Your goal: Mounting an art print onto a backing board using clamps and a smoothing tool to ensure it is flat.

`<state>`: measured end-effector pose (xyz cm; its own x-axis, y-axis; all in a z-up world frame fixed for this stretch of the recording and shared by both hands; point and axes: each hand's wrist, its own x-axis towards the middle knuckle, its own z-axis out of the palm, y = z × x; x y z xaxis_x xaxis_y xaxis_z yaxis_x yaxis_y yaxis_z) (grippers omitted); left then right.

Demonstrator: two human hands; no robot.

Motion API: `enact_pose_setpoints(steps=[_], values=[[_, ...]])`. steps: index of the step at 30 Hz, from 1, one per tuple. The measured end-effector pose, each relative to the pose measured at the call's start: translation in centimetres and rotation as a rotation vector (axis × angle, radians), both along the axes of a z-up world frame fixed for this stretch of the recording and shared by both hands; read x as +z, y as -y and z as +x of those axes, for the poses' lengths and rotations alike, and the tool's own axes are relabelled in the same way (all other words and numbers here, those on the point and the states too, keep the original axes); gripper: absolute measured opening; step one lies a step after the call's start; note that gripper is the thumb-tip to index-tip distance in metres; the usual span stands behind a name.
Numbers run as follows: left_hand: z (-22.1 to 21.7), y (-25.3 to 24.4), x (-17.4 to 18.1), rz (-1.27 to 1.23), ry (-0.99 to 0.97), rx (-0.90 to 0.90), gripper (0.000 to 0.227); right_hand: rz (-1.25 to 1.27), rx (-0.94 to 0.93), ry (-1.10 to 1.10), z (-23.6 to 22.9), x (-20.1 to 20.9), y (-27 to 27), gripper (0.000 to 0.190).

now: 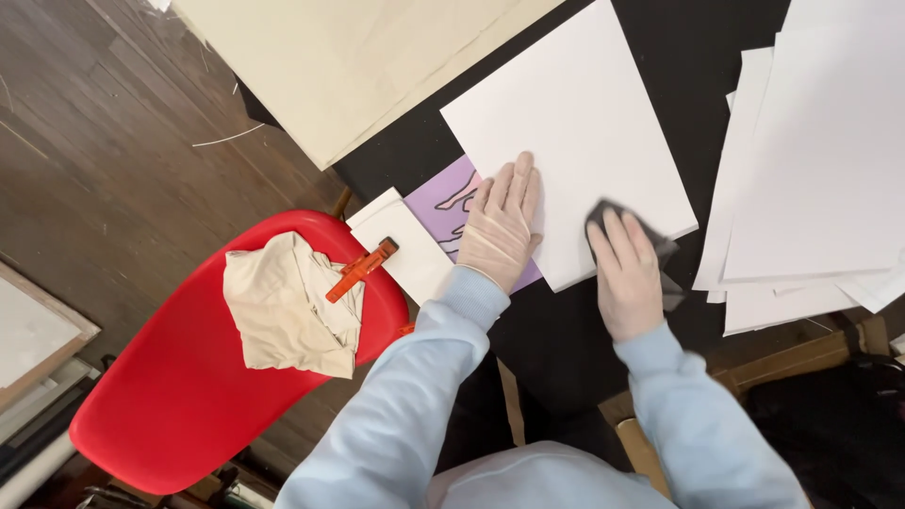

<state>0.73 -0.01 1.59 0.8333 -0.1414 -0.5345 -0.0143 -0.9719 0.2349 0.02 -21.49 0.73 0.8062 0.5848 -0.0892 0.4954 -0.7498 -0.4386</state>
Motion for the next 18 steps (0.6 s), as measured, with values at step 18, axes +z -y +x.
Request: enact_pose_setpoints(steps=[18], values=[[-0.5, 0.3, 0.1, 0.047, 0.019, 0.000, 0.096, 0.008, 0.014, -0.085, 1.0, 2.4, 0.5, 0.057]])
